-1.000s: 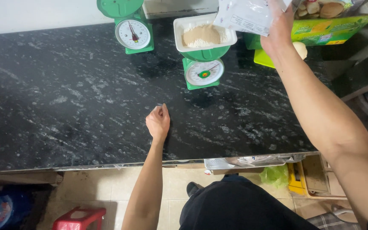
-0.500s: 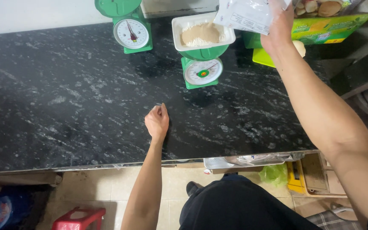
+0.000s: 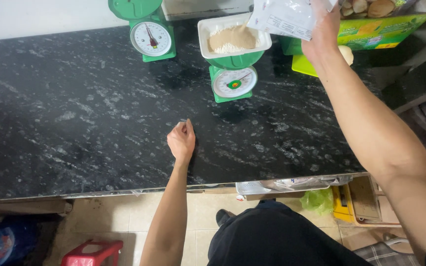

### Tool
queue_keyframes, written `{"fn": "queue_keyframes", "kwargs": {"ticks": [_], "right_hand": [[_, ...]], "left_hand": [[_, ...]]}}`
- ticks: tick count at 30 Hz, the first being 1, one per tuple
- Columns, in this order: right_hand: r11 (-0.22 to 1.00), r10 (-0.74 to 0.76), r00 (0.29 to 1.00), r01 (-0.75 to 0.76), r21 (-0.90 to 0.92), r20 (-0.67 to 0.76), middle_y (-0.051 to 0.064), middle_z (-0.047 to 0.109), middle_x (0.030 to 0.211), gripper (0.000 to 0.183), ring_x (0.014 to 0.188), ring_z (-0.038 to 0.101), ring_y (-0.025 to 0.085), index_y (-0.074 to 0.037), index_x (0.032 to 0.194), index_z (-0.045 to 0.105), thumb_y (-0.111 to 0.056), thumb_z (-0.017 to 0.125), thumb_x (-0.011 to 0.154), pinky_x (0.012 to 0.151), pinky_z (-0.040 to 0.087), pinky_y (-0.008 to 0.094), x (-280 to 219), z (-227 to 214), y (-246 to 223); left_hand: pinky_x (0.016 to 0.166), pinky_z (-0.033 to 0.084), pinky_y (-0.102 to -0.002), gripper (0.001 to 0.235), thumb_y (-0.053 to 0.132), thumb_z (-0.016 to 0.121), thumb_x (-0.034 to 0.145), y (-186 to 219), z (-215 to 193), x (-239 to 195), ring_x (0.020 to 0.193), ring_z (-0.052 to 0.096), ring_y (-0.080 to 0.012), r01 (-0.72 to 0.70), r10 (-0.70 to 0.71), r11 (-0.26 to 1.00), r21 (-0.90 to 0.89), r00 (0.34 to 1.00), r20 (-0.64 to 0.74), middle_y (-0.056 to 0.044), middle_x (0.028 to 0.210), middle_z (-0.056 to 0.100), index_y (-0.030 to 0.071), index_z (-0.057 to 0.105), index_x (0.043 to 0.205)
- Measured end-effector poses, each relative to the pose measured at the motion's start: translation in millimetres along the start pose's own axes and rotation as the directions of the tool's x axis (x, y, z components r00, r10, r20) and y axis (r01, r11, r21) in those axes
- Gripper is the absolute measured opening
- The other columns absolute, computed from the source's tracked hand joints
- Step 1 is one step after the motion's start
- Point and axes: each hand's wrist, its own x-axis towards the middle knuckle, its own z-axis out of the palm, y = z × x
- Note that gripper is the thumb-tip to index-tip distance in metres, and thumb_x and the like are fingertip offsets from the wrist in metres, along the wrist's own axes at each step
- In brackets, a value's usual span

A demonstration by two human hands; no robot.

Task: The person places a container on a green scale and pours white powder from a purple and white bag, followed by powder from a blue and white bag, and then a beige powder from a white bag. The person then transfers the mixed powders into a large metal mixing bowl and places a dough ball into the bowl.

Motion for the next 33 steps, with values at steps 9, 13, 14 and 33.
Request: {"fn": "queue_keyframes", "kwargs": {"ticks": [9,13,14,33], "right_hand": [[1.0,-0.011,0.999,0.011,0.017,-0.042,-0.001,0.068,0.089,0.028,0.086,0.069,0.015,-0.016,0.102,0.066,-0.032,0.084,0.088,0.062,0.039,0.029,3,-3,4],[0.999,-0.001,1.0,0.002,0.038,-0.014,-0.003,0.063,0.084,0.025,0.079,0.063,0.014,-0.016,0.096,0.064,-0.031,0.083,0.088,0.06,0.036,0.03,-3,4,-4],[0.999,-0.012,1.0,0.012,0.031,0.004,-0.004,0.061,0.08,0.023,0.075,0.06,0.013,-0.017,0.092,0.063,-0.03,0.082,0.089,0.06,0.032,0.031,-4,3,-4],[0.988,0.12,0.992,-0.116,0.105,-0.028,0.003,0.07,0.092,0.039,0.086,0.066,0.017,-0.014,0.098,0.065,-0.043,0.083,0.078,0.06,0.036,0.031,-22,11,-12]], "left_hand": [[0.051,0.038,-0.04,0.05,0.031,0.057,0.106,-3,0,-1,0.047,0.05,-0.0203,-0.015,0.016,1.0,-0.008,1.0,0.008,-0.002,0.052,0.046,0.01,0.048,0.062],[0.051,0.039,-0.041,0.048,0.031,0.058,0.106,-4,2,-1,0.047,0.051,-0.0225,-0.007,0.007,1.0,-0.007,1.0,0.008,-0.002,0.052,0.048,0.011,0.05,0.063],[0.051,0.039,-0.041,0.048,0.031,0.058,0.106,-6,3,0,0.046,0.052,-0.0226,-0.009,0.009,1.0,0.001,1.0,0.004,-0.002,0.052,0.05,0.01,0.051,0.063],[0.053,0.038,-0.039,0.048,0.032,0.057,0.107,-3,-2,-1,0.048,0.049,-0.0195,0.0,0.002,0.999,-0.04,0.999,0.036,-0.001,0.053,0.048,0.011,0.052,0.064]]}}
